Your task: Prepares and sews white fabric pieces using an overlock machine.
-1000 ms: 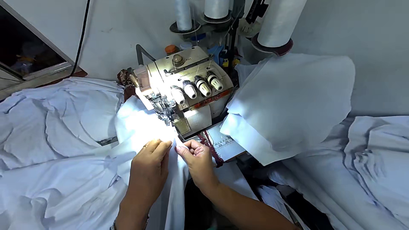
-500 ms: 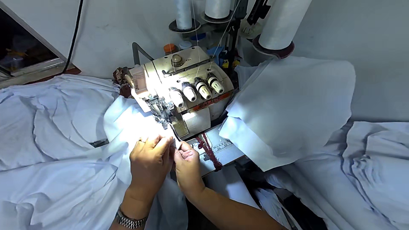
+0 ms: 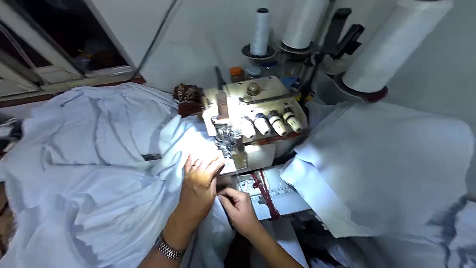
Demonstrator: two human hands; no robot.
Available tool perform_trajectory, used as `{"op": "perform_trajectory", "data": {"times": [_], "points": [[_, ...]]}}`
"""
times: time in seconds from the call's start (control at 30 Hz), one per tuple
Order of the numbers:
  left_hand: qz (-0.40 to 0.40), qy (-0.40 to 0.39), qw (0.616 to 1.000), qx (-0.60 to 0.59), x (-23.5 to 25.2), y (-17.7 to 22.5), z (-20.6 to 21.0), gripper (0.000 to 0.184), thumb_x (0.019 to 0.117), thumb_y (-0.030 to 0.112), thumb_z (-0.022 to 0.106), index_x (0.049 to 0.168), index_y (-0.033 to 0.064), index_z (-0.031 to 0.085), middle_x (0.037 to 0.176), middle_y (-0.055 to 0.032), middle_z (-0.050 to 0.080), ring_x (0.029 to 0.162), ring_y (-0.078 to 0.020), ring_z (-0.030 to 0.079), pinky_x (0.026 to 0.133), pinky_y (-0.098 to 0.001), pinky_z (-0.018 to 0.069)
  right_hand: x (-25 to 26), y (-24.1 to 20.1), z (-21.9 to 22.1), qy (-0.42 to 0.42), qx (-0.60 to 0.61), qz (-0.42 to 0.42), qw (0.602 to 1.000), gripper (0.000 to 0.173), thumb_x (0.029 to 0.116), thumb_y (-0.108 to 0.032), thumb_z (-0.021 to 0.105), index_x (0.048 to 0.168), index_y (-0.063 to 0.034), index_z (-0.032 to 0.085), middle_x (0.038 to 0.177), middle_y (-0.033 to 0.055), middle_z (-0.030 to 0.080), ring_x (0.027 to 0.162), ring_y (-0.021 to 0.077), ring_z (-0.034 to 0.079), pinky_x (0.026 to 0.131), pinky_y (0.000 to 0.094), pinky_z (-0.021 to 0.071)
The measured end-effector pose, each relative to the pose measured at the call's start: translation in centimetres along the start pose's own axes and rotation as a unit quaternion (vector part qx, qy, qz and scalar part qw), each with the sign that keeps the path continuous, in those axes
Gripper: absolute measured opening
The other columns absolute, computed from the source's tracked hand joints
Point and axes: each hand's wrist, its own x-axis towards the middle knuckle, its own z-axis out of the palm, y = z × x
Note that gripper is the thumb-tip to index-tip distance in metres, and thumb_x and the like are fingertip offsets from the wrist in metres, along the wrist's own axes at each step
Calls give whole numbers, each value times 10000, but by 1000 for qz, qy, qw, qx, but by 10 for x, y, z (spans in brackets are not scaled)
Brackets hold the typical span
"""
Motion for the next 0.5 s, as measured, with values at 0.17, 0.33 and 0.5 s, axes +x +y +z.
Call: {"op": "perform_trajectory", "data": {"times": [0.17,0.33,0.5], "points": [[-89,1,994,-60,28,-13,-10,193,1000,114,609,1147,29,700,1119,-123,712,1078,-268,670,986,-502,507,-4,3,2,32,-15,-99,994,195,936,-48,552,907,3,738,822,18,724,778,-3,674,749,182,570],[-137,41,982,-123,22,-27,-6,242,987,-4,553,1147,-14,734,1230,-154,707,1260,-294,604,1120,-426,440,-8,-1,-1,-10,-22,-79,997,174,941,-22,553,945,47,712,822,22,721,760,-38,658,749,170,562],[-176,65,972,-143,-14,-17,-20,319,957,-61,481,1164,-51,724,1286,-173,685,1296,-296,586,1133,-402,423,-9,2,1,-21,-13,-75,997,183,980,-43,557,954,56,709,803,18,707,715,-36,640,699,165,551]]}}
